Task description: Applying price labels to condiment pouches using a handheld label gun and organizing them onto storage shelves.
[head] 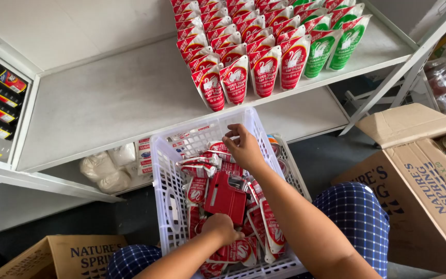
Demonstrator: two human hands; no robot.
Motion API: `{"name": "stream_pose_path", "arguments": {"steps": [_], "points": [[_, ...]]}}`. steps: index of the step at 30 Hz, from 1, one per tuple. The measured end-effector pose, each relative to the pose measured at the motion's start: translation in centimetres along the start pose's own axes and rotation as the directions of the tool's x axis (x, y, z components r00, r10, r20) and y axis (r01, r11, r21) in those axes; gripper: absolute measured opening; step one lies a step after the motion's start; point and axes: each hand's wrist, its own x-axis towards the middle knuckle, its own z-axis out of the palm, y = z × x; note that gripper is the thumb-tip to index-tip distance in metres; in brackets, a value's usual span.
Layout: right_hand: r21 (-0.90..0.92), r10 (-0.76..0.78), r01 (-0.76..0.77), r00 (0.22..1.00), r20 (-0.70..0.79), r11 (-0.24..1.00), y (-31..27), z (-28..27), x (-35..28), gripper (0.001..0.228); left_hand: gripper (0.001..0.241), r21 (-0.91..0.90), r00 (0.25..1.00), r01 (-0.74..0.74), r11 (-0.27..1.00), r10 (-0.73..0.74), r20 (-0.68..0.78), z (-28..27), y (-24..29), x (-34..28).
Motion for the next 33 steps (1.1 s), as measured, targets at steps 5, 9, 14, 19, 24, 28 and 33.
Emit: {"name": "stream_pose_path", "arguments": {"steps": [5, 9, 14, 19, 24, 28, 33], "points": [[-0.021, 0.006, -0.006, 1.000, 0.011, 1.000, -0.5, -0.3, -0.2, 0.045, 0.060, 0.027, 0.980, 0.017, 1.000, -0.011, -0.199, 2.7, -1.3, 3.5], [-0.022, 0.006, -0.006, 1.000, 0.018, 1.000, -0.5, -0.3, -0.2, 0.044, 0.046, 0.003, 0.929, 0.134, 0.991, -0.124, -0.348, 4.3, -2.5, 5.1], [-0.038, -0.008, 0.009, 0.999, 0.032, 0.999, -0.6, -0.2, -0.2, 0.044, 0.051, -0.423, 0.842, 0.288, 0.859, -0.437, -0.315, 4.5, -1.1, 5.8], [-0.056, -0.003, 0.003, 1.000, 0.013, 0.998, 0.3, -0.5, 0.0, 0.044, 0.052, -0.508, 0.846, 0.264, 0.820, -0.450, -0.287, 1.0, -1.9, 3.1], [-0.072, -0.041, 0.040, 0.999, -0.011, 0.997, 0.5, -0.6, 0.0, 0.044, 0.034, -0.812, 0.960, 0.106, 0.574, -0.272, -0.067, 2.0, -7.7, 8.4], [-0.070, -0.058, 0.057, 0.998, -0.019, 0.996, -0.1, -0.7, 0.0, 0.043, 0.026, -0.995, 0.993, 0.082, 0.059, -0.086, 0.076, -0.5, -8.9, 3.9], [-0.087, -0.080, 0.080, 0.997, -0.002, 0.993, -0.4, -0.5, -0.6, 0.043, 0.031, -0.923, 0.924, -0.382, -0.042, -0.028, -0.382, -1.5, -9.7, -1.4]]}}
